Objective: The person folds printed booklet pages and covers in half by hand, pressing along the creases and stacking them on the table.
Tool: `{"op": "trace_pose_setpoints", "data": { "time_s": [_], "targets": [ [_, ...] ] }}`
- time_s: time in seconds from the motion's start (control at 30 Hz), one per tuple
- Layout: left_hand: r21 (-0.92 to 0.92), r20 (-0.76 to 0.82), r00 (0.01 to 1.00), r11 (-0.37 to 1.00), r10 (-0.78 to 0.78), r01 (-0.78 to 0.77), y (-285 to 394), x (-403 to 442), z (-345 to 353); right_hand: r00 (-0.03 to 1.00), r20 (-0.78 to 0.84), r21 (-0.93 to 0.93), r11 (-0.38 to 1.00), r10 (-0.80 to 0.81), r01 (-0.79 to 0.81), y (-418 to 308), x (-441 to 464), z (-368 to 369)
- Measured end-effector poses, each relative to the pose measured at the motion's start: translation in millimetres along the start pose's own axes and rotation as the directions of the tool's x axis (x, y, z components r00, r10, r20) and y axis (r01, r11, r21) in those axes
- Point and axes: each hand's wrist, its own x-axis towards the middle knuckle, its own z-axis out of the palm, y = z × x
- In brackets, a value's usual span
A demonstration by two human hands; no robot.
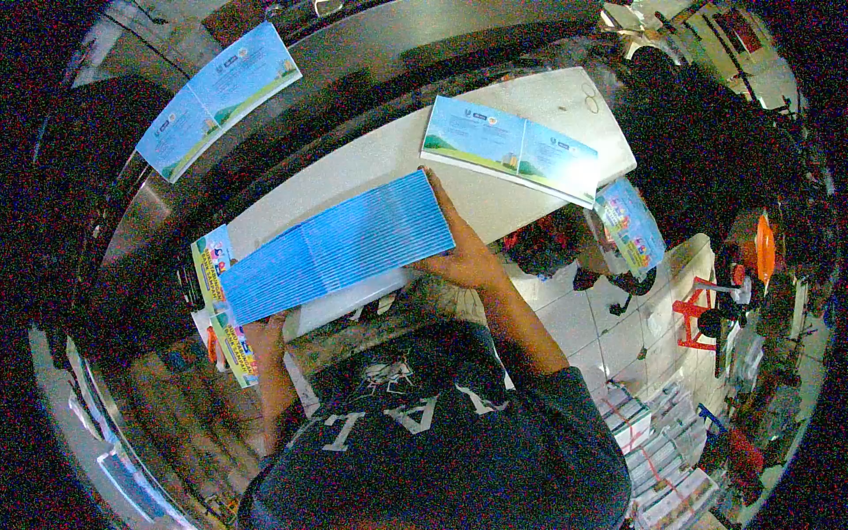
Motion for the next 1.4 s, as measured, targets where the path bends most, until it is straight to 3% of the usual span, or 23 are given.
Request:
{"op": "trace_pose_setpoints", "data": {
  "time_s": [0.07,0.13,0.17,0.27,0.3,0.37,0.43,0.5,0.53,0.57,0.63,0.7,0.73,0.77,0.83,0.87,0.93,0.97,1.03,1.1,1.17,1.3,1.4],
  "targets": [
    [0.057,0.033,0.998,0.997,0.056,-0.058,0,2,-1,1.0,-0.01,-0.039,0.999,0.002,-0.002,-4,3,-1],
    [0.078,-0.054,0.999,0.997,-0.005,0.009,-3,5,3,0.999,-0.044,-0.088,0.996,-0.001,-0.002,-4,6,-2],
    [0.076,-0.034,0.999,0.997,0.003,-0.001,-6,11,1,0.997,-0.026,-0.011,0.997,0.07,-0.071,0,10,-2],
    [0.399,-0.078,0.997,0.916,0.001,0.031,12,28,-4,0.988,-0.047,0.03,0.989,0.147,-0.146,-1,25,0],
    [0.396,-0.062,0.998,0.918,0.011,0.014,33,31,-1,0.984,-0.082,-0.005,0.987,0.159,-0.16,-4,30,-1],
    [0.155,0.058,0.998,0.988,0.016,-0.025,63,39,9,0.967,-0.118,-0.044,0.972,0.224,-0.231,-16,37,-4],
    [0.105,0.092,0.995,0.994,-0.039,0.029,60,47,13,0.944,-0.148,-0.075,0.948,0.296,-0.309,-30,42,-10],
    [0.224,0.107,0.969,0.955,-0.221,0.193,53,54,19,0.872,-0.18,-0.507,0.717,0.454,-0.478,-41,47,-20],
    [0.324,0.023,0.953,0.904,-0.304,0.28,54,55,25,0.909,-0.372,-0.589,0.708,0.191,-0.39,-41,41,-28],
    [0.315,0.034,0.957,0.912,-0.288,0.263,58,59,30,0.856,-0.505,-0.681,0.66,-0.11,-0.317,-37,33,-43],
    [0.367,0.074,0.956,0.899,-0.283,0.238,67,54,28,0.495,-0.856,-0.418,0.769,-0.153,-0.485,-20,20,-105],
    [0.407,0.067,0.952,0.879,-0.299,0.247,71,52,27,0.309,-0.911,-0.412,0.549,-0.274,-0.727,6,-12,-168],
    [0.452,0.065,0.947,0.855,-0.314,0.253,74,54,27,0.299,-0.951,-0.298,0.513,-0.084,-0.805,27,-28,-191],
    [0.446,0.068,0.95,0.861,-0.306,0.245,76,56,26,0.376,-0.899,-0.14,0.667,0.224,-0.731,47,-44,-206],
    [0.598,0.057,0.945,0.769,-0.321,0.225,78,58,24,0.376,-0.818,-0.075,0.568,0.435,-0.819,72,-65,-211],
    [0.595,0.054,0.946,0.772,-0.318,0.226,80,56,24,0.382,-0.817,-0.08,0.571,0.432,-0.817,71,-73,-212],
    [0.651,0.021,0.947,0.723,-0.321,0.231,87,54,26,0.478,-0.744,0.094,0.782,0.467,-0.616,60,-86,-206],
    [0.646,0.022,0.95,0.73,-0.311,0.224,87,55,27,0.482,-0.747,0.09,0.788,0.457,-0.609,49,-88,-203],
    [0.688,0.009,0.952,0.693,-0.306,0.216,86,55,24,0.429,-0.888,0.064,0.968,0.166,-0.242,12,-88,-193],
    [0.678,0.027,0.956,0.708,-0.293,0.198,88,56,25,0.404,-0.913,-0.017,0.985,0.054,-0.169,-18,-85,-188],
    [0.674,0.048,0.957,0.716,-0.285,0.179,82,54,20,0.34,-0.94,0.069,0.977,-0.003,0.2,-32,-88,-187],
    [0.676,0.04,0.97,0.721,-0.238,0.149,81,56,18,0.296,-0.947,-0.031,0.955,-0.122,0.295,-59,-88,-179],
    [0.806,-0.008,0.982,0.58,-0.191,0.119,71,61,11,0.285,-0.937,-0.066,0.903,-0.203,0.424,-81,-80,-161]
  ]
}}
